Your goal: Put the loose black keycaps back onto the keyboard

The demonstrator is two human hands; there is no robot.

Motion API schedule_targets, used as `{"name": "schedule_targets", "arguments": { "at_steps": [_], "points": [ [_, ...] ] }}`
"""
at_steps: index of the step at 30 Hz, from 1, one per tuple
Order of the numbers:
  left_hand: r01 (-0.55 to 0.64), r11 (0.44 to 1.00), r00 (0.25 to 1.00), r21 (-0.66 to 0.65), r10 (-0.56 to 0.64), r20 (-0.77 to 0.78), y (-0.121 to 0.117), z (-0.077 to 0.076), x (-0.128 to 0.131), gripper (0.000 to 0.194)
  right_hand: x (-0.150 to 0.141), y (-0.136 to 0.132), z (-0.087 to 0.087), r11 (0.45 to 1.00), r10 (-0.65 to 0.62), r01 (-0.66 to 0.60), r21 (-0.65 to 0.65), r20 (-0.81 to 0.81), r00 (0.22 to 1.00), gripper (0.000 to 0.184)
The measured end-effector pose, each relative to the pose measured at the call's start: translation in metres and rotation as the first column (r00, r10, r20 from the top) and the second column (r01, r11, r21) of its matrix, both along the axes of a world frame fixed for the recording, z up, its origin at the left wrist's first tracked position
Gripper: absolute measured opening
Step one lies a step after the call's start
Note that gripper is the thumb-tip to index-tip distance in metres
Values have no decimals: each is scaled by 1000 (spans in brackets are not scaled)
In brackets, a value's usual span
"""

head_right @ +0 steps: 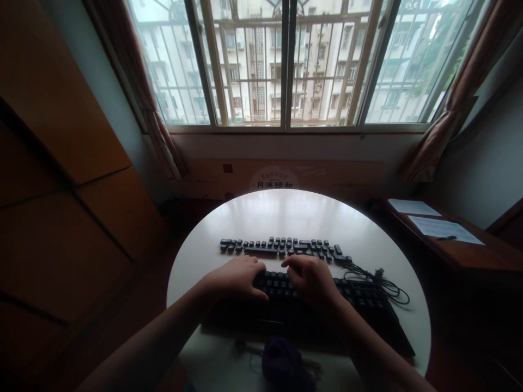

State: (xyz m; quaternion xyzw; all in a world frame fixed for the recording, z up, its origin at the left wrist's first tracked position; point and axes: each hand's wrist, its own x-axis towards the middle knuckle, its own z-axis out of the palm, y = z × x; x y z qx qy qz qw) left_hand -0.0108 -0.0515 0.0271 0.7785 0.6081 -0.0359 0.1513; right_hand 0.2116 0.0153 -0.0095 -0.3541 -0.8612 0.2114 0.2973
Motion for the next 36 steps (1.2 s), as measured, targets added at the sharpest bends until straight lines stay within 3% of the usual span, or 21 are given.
{"name": "schedule_targets", "arguments": {
  "at_steps": [3,6,11,17,24,36],
  "points": [
    [98,992,989,-79,-106,-100,15,13,12,59,-2,0,-4,1000,-3,3,11,-20,1000,26],
    [149,980,981,-136,-163,-101,26,16,14,61,1,6,-4,999,-22,22,47,-13,1000,27],
    [170,981,985,-90,-165,55,28,3,-2,71,-4,27,11,997,-17,5,80,141,990,26],
    [192,981,973,-39,-185,141,24,-6,-16,63,-49,84,29,994,108,-98,-52,253,962,20],
    [156,986,977,-55,-146,154,22,-6,-17,60,-98,134,9,981,162,-121,-152,294,942,23],
    [163,985,975,-63,-151,162,22,-7,-17,55,-108,146,-6,964,211,-134,-229,353,911,20]
  ]
}}
